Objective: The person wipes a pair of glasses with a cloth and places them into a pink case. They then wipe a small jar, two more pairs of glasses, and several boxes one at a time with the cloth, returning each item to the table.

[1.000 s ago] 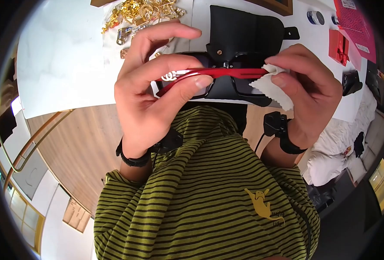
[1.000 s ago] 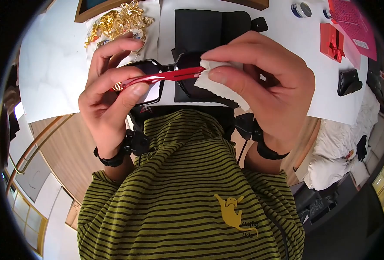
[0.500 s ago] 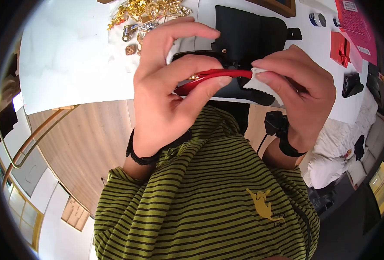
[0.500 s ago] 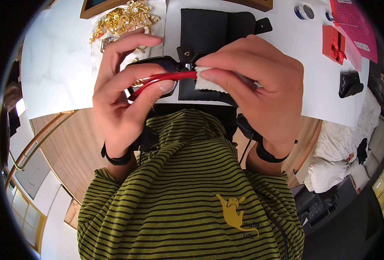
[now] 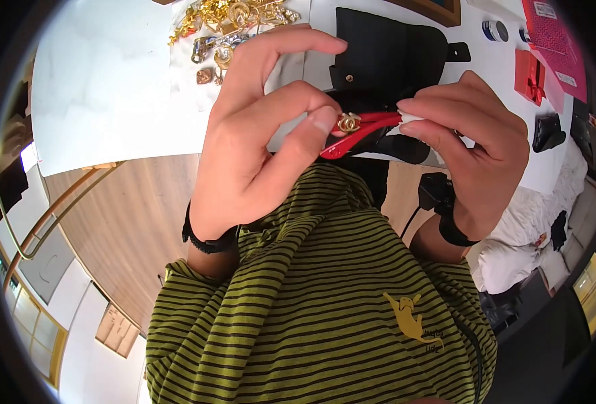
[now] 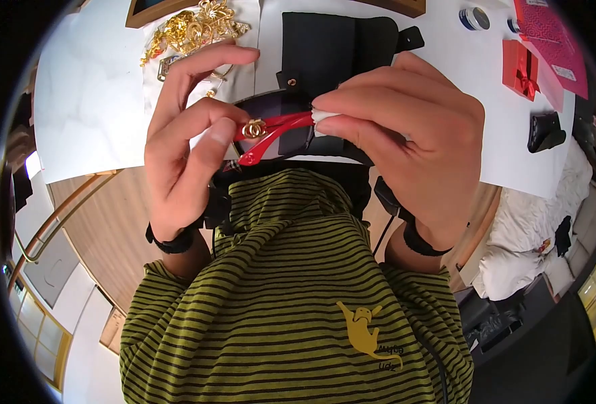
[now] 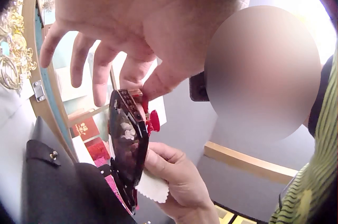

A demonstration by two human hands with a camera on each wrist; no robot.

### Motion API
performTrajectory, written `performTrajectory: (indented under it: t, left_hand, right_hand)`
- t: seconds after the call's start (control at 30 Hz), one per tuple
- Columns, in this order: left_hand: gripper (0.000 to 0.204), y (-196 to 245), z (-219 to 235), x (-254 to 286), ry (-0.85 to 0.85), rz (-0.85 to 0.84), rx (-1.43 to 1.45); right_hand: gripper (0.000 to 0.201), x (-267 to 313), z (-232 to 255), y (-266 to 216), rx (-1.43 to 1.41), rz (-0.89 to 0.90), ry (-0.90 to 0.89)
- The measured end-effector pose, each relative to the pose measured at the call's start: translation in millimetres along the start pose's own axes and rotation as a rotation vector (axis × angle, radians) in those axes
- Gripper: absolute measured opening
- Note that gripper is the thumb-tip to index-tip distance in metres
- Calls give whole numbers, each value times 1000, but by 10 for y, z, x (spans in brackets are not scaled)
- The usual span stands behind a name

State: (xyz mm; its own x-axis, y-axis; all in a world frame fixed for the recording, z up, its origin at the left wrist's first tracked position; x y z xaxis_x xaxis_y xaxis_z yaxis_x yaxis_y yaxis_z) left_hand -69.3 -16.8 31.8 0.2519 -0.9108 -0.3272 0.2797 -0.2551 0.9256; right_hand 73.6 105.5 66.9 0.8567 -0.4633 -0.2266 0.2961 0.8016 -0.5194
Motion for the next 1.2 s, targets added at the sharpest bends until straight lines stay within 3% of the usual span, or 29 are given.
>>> performTrajectory:
  t: [0.3, 0.37, 0.5, 0.6, 0.9, 1.0, 1.07, 1.1, 1.13, 1.2]
  left_hand:
    - [18, 58, -63, -51, -50, -57, 20]
    - [19, 47, -82, -62, -50, -58, 13]
    - [21, 21, -76, -51, -21, -5, 79]
    - [22, 35, -91, -52, -54, -19, 47]
    - [19, 63, -123, -68, -112, -73, -26]
    - [19, 46, -93, -53, -84, -54, 37]
    - [20, 64, -68, -35, -33, 10, 92]
    - [20, 49, -53, -29, -7, 43, 117]
    - [21, 36, -37, -22, 20, 76, 143]
    - [23, 9, -44, -19, -9, 54, 69]
  right_hand:
    - [27, -23, 1, -45, -6, 25, 44]
    - [30, -39, -36, -105, 0, 138, 49]
    - [33, -68, -102, -194, -24, 161, 56]
    - [33, -84, -144, -224, -25, 149, 0]
    - [20, -33, -143, -170, -69, 160, -84]
    - [11, -16, -69, -95, -65, 90, -89]
    - [11, 10, 79, 73, -163, -161, 143]
    - [11, 26, 101, 41, -163, -161, 142]
    - [13, 72, 195, 12, -118, -211, 272]
    - [16, 57, 257, 5, -131, -74, 355]
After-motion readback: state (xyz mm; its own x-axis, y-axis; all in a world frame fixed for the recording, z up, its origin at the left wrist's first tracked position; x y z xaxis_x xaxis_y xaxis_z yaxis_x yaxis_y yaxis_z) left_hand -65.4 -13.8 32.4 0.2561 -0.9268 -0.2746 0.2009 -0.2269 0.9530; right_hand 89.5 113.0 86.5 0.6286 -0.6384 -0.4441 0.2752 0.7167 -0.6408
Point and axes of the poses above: each hand's wrist, its own x-axis away from the middle knuckle, its own z-axis out of the back of the hand, y = z × x, the point moved 5 cm from there along -x, towards the middle knuckle, and after that the axes turned 13 degrees about x, right-handed, at the moved point
